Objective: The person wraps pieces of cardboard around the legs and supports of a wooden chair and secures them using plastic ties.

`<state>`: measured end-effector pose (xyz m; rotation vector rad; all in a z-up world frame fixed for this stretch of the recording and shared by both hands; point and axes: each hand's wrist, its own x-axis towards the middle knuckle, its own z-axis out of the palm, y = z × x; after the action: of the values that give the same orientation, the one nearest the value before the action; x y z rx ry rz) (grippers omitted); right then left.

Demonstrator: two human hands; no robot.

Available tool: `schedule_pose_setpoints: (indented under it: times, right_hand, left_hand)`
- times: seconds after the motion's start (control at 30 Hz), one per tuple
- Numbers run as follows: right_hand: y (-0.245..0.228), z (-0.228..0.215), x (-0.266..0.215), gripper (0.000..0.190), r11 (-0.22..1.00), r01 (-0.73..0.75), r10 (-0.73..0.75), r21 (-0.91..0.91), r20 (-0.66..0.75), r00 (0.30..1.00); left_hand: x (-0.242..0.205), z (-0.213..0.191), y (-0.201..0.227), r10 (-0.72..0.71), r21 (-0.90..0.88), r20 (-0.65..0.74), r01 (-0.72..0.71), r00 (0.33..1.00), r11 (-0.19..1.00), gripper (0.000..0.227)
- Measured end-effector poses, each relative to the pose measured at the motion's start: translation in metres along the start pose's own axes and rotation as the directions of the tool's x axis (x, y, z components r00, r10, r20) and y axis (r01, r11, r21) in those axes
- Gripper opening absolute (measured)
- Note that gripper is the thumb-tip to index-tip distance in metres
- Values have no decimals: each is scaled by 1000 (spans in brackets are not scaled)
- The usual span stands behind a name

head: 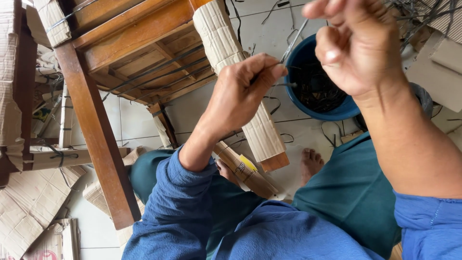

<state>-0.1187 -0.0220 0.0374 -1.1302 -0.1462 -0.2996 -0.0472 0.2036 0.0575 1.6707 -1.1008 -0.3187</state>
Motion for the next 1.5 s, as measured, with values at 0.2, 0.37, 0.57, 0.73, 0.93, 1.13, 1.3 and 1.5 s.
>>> schedule_pose_setpoints:
  times: [0.2, 0.37, 0.57, 0.73, 0.93, 1.13, 1.3, 1.5]
  right_hand:
    - [9, 22, -2, 22, 294, 461, -237, -837, 403, 884]
    - [23, 15, -9, 19, 90, 635, -188, -767, 613, 767]
    - [51, 1, -28, 19, 255, 483, 69, -838, 514, 855]
    - [58, -9, -35, 10, 368, 328, 185, -870, 414, 891]
    - [51, -17, -43, 10, 375, -48, 293, -926, 69, 954]
    - [37, -10, -46, 35, 471, 96, 260, -877, 242, 935]
    - [41, -4, -44, 60, 398, 106, 169, -911, 187, 968]
    - [36, -19, -48, 27, 838, -362, 468, -409, 195, 862]
  left_hand:
    - [-29, -19, 17, 0, 200, -36, 8, 999, 980, 20]
    - [-72, -30, -3, -131, 239, -102, 152, 986, 959, 23]
    - [-109, -15, -51, -263, 179, -121, 282, 957, 943, 15]
    - [-116, -3, -70, -240, 205, -118, 260, 964, 943, 15]
    - [-116, 2, -76, -183, 172, -163, 210, 970, 962, 12]
    - [-116, 1, -79, -126, 155, -287, 176, 950, 972, 9]
    - [-116, 4, -80, -82, 149, -271, 126, 959, 981, 8]
    - [-115, 3, -75, -103, 132, -280, 144, 954, 981, 8]
